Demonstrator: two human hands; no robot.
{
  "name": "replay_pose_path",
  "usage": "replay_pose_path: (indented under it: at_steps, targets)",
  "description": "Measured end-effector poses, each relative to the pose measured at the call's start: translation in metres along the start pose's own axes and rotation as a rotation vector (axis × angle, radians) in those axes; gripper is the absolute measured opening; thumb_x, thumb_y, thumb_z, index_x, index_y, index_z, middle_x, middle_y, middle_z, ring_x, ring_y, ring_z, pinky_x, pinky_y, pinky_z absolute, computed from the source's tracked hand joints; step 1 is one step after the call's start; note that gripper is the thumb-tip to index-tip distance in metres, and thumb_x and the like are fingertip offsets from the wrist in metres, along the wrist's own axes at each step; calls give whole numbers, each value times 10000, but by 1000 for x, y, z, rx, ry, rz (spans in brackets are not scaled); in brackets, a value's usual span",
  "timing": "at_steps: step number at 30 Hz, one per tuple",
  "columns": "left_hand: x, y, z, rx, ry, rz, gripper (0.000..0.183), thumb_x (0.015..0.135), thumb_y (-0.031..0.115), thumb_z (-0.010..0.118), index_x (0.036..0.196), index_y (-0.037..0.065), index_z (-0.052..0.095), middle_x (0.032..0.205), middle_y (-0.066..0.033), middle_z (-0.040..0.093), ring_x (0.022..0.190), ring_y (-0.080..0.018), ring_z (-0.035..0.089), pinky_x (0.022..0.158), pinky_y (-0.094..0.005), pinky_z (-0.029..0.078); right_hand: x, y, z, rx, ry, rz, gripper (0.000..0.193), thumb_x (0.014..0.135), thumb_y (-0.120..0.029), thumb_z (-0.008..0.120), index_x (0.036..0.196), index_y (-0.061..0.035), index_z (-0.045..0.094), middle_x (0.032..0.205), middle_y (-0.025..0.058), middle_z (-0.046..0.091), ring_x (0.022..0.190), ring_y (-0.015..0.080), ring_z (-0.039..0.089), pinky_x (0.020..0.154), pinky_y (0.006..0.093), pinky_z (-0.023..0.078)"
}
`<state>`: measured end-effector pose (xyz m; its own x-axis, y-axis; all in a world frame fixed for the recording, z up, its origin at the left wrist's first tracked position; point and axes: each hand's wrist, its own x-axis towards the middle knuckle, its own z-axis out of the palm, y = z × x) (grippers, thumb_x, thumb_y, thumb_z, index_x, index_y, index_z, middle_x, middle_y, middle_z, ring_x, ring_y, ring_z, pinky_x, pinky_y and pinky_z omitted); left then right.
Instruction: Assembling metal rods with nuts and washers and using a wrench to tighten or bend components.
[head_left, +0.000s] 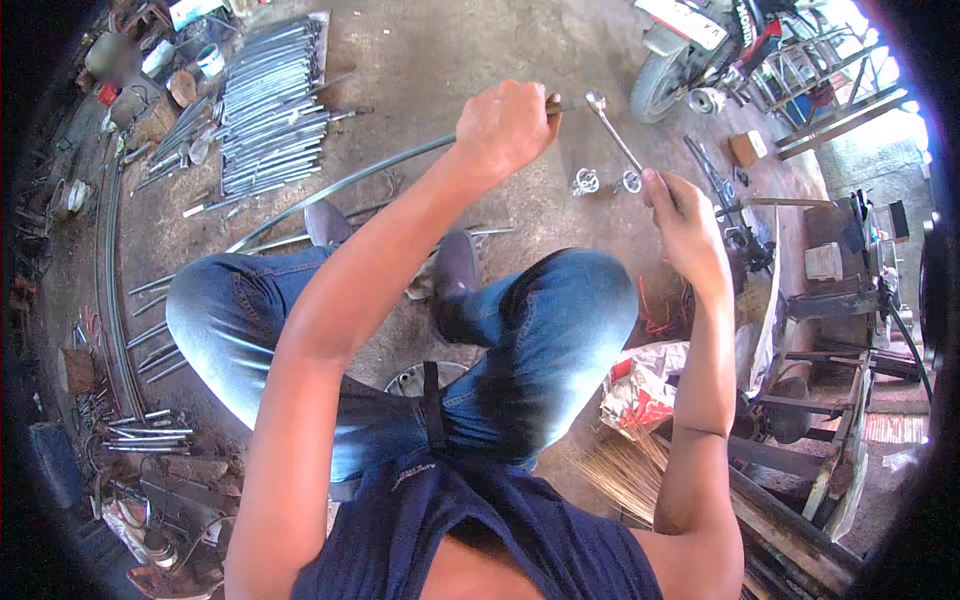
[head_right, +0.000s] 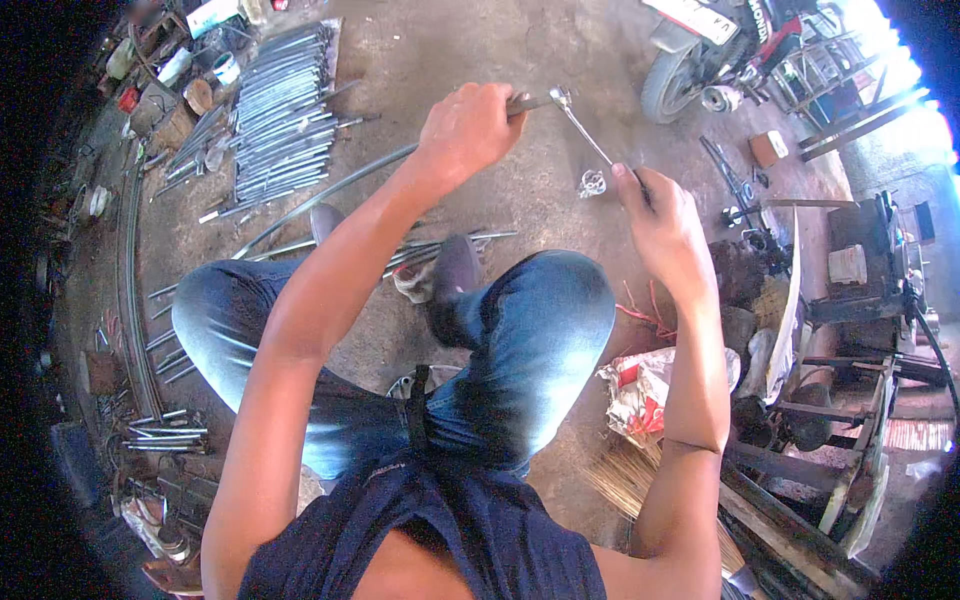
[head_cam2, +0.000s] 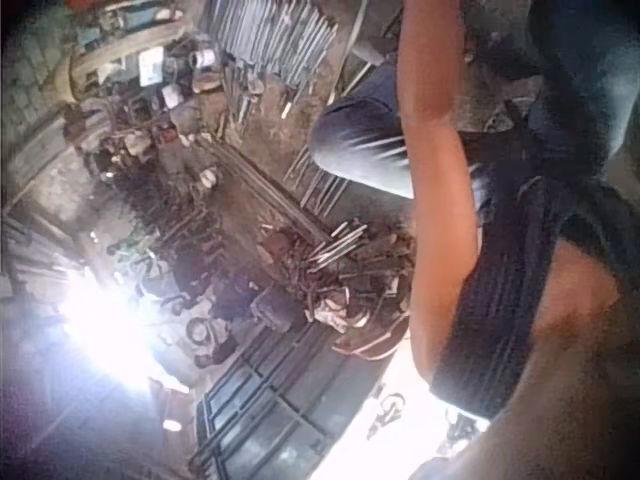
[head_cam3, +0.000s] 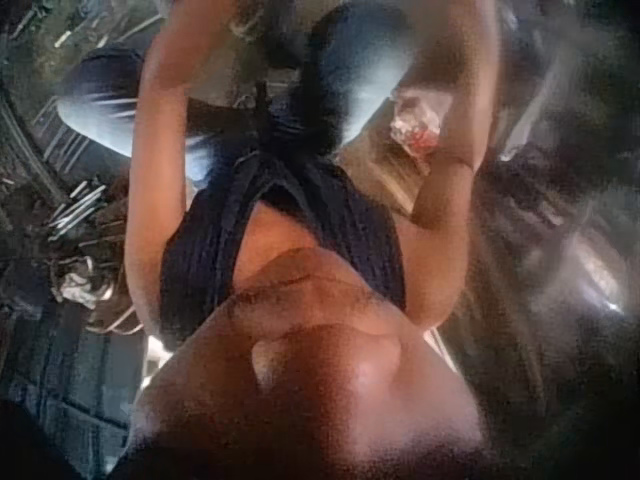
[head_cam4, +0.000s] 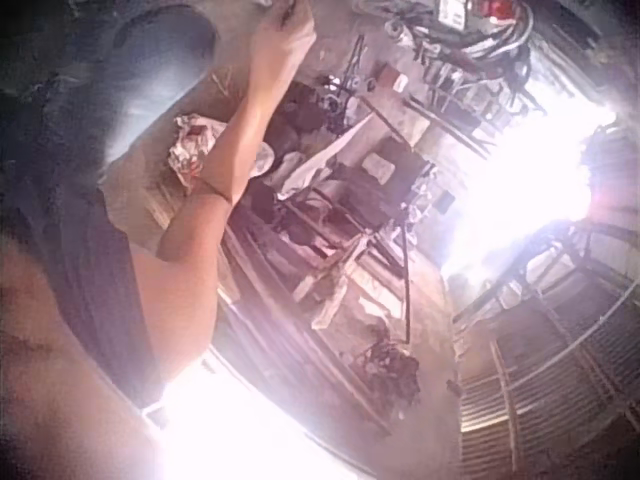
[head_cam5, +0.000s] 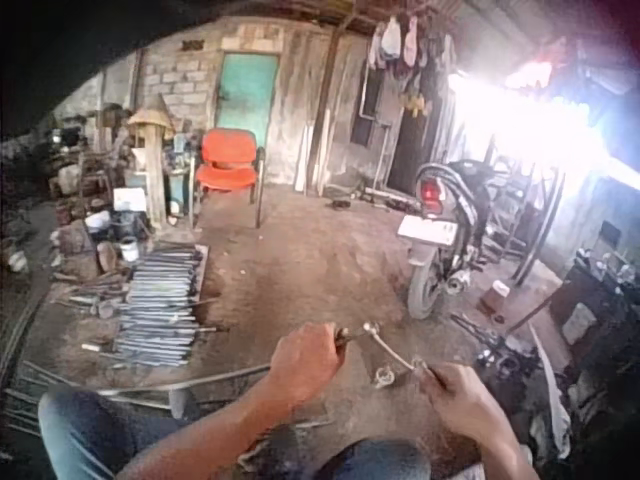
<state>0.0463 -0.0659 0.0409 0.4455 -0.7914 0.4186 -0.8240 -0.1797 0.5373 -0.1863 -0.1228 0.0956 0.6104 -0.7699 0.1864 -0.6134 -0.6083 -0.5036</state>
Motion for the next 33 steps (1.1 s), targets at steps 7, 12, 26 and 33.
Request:
replay_pose_path:
  at_steps: [7,12,26,33]
  targets:
    - [-40,66,-35,-21,-59,58,324,920,314,575,865,15,687,810,-233,684,798,-402,687,723,-476,555,-77,-4,-35,46,212,-158,251,943,-207,647,899,38,611,669,226,557,579,406,550,547,425,419]
    - [-68,85,-17,-50,-181,-21,216,891,230,601,915,25,662,839,-230,672,833,-433,647,728,-498,518,-118,20,-21,111,228,-26,315,967,-221,611,815,49,559,608,231,445,506,318,363,503,405,340]
    - [-92,70,74,-73,-396,-19,243,831,258,612,894,37,689,875,-216,684,858,-417,658,752,-502,524,-142,93,19,123,87,199,426,951,-329,621,789,58,549,631,248,471,553,388,411,547,423,383]
    - [-102,78,55,-64,-370,-46,296,830,324,629,875,44,714,860,-192,703,833,-379,688,739,-475,550,-143,91,12,98,13,200,451,972,-350,590,793,64,567,611,186,484,549,212,451,562,378,400]
